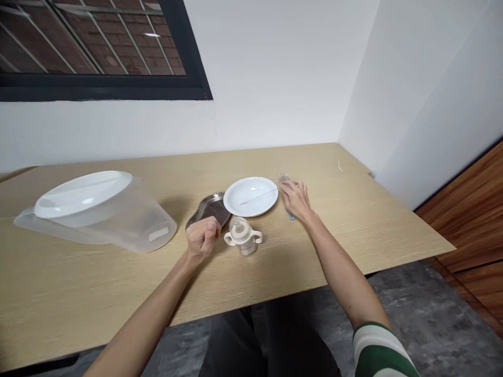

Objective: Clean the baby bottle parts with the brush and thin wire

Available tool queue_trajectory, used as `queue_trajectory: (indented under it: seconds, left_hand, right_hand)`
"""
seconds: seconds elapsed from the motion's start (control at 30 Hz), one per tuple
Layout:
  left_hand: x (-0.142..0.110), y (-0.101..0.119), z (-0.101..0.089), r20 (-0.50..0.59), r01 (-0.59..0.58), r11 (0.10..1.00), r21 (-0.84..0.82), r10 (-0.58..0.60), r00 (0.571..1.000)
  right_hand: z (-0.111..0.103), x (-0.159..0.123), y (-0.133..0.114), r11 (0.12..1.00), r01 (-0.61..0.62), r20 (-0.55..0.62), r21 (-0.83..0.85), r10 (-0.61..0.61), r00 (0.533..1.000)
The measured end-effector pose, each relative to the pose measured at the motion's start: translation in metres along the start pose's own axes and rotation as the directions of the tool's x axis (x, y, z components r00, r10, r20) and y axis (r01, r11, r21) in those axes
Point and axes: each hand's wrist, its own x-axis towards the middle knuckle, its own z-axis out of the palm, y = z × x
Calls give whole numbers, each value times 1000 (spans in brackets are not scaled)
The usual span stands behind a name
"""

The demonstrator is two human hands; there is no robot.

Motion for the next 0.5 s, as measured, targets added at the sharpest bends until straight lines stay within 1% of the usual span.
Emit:
queue_trajectory:
  seconds: [0.07, 0.13, 0.27, 0.5]
  left_hand:
    - [1, 0, 1, 2, -17, 1000, 1, 17, 1000]
    - [1, 1, 1, 6, -27, 1000, 5, 27, 1000]
    - [1, 0, 2, 6, -34, 999, 18, 34, 999]
    - [1, -2, 3, 4, -50, 999, 5, 50, 999]
  right_hand:
    - [2, -1, -2, 998, 48, 56, -33, -46, 997]
    - [4, -2, -2, 996, 70, 74, -53, -66, 995]
    - [6, -4, 0, 996, 76, 49, -54, -74, 996]
    - [4, -5, 1, 996, 78, -16, 47, -77, 997]
